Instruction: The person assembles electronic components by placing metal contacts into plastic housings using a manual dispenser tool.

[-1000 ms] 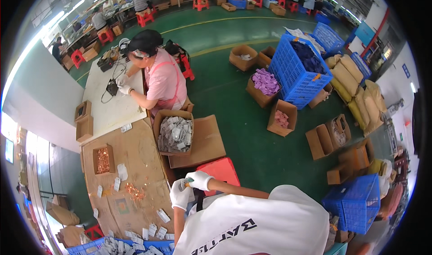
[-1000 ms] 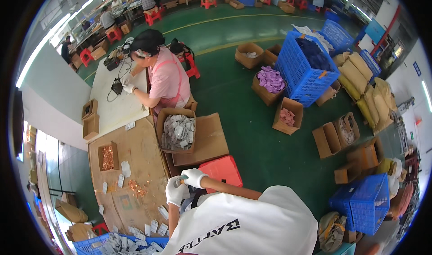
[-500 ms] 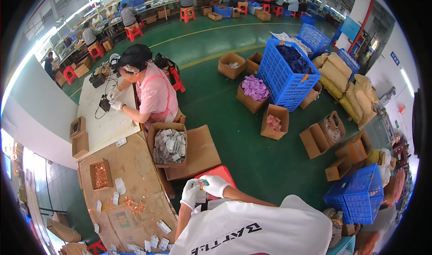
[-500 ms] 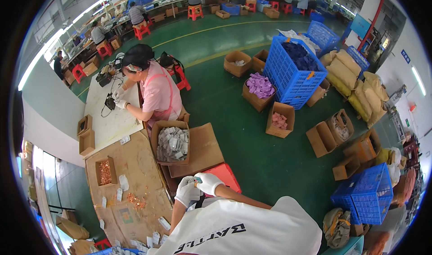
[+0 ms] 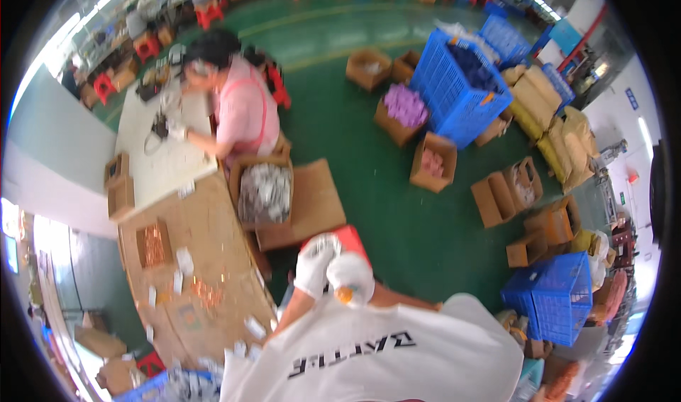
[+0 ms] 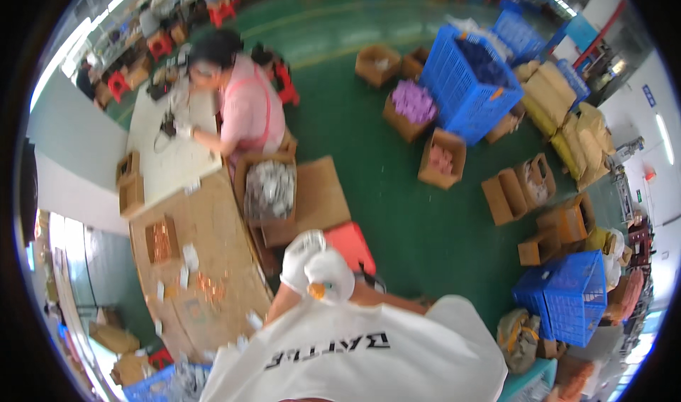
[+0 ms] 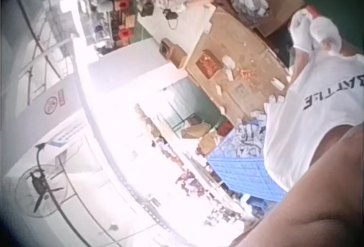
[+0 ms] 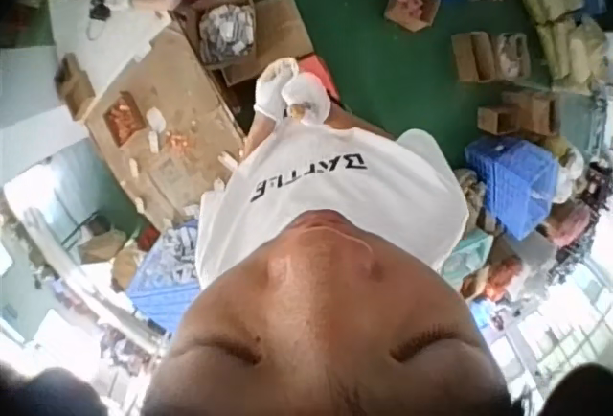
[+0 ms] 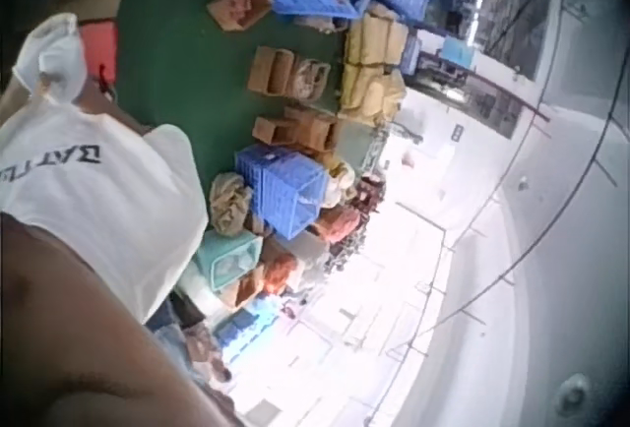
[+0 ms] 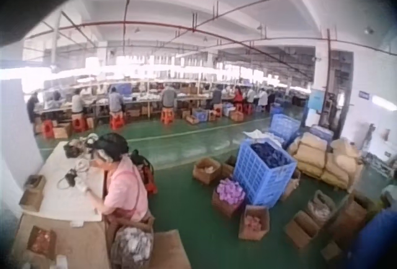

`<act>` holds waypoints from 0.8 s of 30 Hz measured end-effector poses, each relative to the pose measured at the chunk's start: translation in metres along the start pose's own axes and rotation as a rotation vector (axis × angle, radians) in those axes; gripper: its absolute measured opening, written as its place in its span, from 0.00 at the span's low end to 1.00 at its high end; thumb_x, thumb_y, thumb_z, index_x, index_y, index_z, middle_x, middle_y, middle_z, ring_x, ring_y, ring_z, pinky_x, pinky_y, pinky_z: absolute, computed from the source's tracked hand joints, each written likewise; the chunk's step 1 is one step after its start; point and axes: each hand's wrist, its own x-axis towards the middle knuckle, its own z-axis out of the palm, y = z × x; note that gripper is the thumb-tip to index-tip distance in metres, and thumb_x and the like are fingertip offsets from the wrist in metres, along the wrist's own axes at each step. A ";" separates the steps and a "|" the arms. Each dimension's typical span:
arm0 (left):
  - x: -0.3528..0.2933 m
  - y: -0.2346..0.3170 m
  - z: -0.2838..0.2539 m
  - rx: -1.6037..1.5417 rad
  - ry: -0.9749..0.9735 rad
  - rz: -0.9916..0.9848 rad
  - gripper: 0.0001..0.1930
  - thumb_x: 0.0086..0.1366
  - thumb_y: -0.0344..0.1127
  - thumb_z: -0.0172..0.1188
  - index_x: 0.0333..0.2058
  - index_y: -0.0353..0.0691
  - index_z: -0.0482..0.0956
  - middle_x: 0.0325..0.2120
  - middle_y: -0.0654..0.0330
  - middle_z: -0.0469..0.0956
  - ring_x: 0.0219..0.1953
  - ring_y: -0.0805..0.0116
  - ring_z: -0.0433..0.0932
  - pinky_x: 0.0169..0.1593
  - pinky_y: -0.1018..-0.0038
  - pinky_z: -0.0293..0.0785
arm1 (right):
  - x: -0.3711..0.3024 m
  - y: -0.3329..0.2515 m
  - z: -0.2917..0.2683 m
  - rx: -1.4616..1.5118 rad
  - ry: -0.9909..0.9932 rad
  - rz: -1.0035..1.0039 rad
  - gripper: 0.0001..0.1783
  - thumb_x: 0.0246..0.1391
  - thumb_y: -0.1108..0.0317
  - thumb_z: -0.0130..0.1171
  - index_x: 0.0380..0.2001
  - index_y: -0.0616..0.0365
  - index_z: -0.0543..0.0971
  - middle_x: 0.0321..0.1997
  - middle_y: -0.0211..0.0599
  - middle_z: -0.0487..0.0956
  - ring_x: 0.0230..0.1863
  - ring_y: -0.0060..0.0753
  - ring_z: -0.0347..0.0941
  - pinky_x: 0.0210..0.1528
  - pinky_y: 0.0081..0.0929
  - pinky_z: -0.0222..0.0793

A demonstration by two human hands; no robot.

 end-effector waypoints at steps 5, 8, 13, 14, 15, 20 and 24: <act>-0.026 0.075 0.050 -0.146 0.057 0.017 0.10 0.63 0.22 0.44 0.42 0.34 0.67 0.35 0.55 0.77 0.32 0.70 0.77 0.38 0.74 0.75 | 0.076 -0.052 -0.014 0.091 -0.181 -0.236 0.10 0.32 0.73 0.53 0.10 0.54 0.63 0.13 0.33 0.65 0.12 0.34 0.60 0.16 0.28 0.54; -0.033 0.093 0.063 -0.173 0.104 -0.105 0.10 0.64 0.23 0.43 0.43 0.34 0.66 0.36 0.52 0.77 0.32 0.68 0.78 0.38 0.72 0.77 | 0.092 -0.072 -0.025 0.084 -0.218 -0.291 0.12 0.22 0.70 0.55 0.08 0.54 0.61 0.12 0.31 0.62 0.11 0.32 0.57 0.14 0.27 0.52; -0.051 0.103 0.071 -0.092 0.057 -0.068 0.10 0.64 0.24 0.42 0.43 0.34 0.66 0.39 0.49 0.76 0.35 0.66 0.78 0.41 0.72 0.77 | 0.099 -0.088 -0.029 0.172 -0.361 -0.258 0.13 0.14 0.67 0.53 0.07 0.53 0.59 0.10 0.26 0.56 0.10 0.29 0.53 0.11 0.25 0.45; -0.055 0.104 0.073 -0.062 0.076 -0.097 0.10 0.64 0.23 0.42 0.44 0.33 0.66 0.39 0.49 0.76 0.36 0.66 0.78 0.42 0.71 0.77 | 0.098 -0.090 -0.030 0.168 -0.420 -0.268 0.13 0.14 0.66 0.53 0.07 0.52 0.59 0.11 0.26 0.55 0.10 0.29 0.53 0.11 0.24 0.47; -0.056 0.098 0.070 -0.022 0.054 -0.047 0.11 0.64 0.22 0.41 0.45 0.33 0.66 0.40 0.49 0.76 0.37 0.66 0.78 0.43 0.71 0.76 | 0.098 -0.090 -0.027 0.160 -0.400 -0.257 0.13 0.13 0.66 0.53 0.08 0.51 0.59 0.11 0.26 0.55 0.11 0.30 0.54 0.13 0.24 0.49; -0.063 0.097 0.071 -0.036 0.038 -0.051 0.14 0.63 0.21 0.39 0.47 0.33 0.65 0.41 0.47 0.76 0.38 0.63 0.78 0.44 0.68 0.76 | 0.087 -0.090 -0.024 0.129 -0.351 -0.256 0.13 0.13 0.66 0.53 0.09 0.52 0.60 0.12 0.27 0.57 0.12 0.30 0.55 0.14 0.25 0.51; -0.064 0.094 0.067 -0.035 0.058 -0.012 0.15 0.62 0.22 0.39 0.48 0.33 0.65 0.41 0.45 0.76 0.38 0.61 0.78 0.44 0.67 0.76 | 0.094 -0.089 -0.022 0.160 -0.345 -0.218 0.13 0.11 0.64 0.52 0.09 0.53 0.61 0.12 0.29 0.60 0.12 0.30 0.57 0.14 0.26 0.53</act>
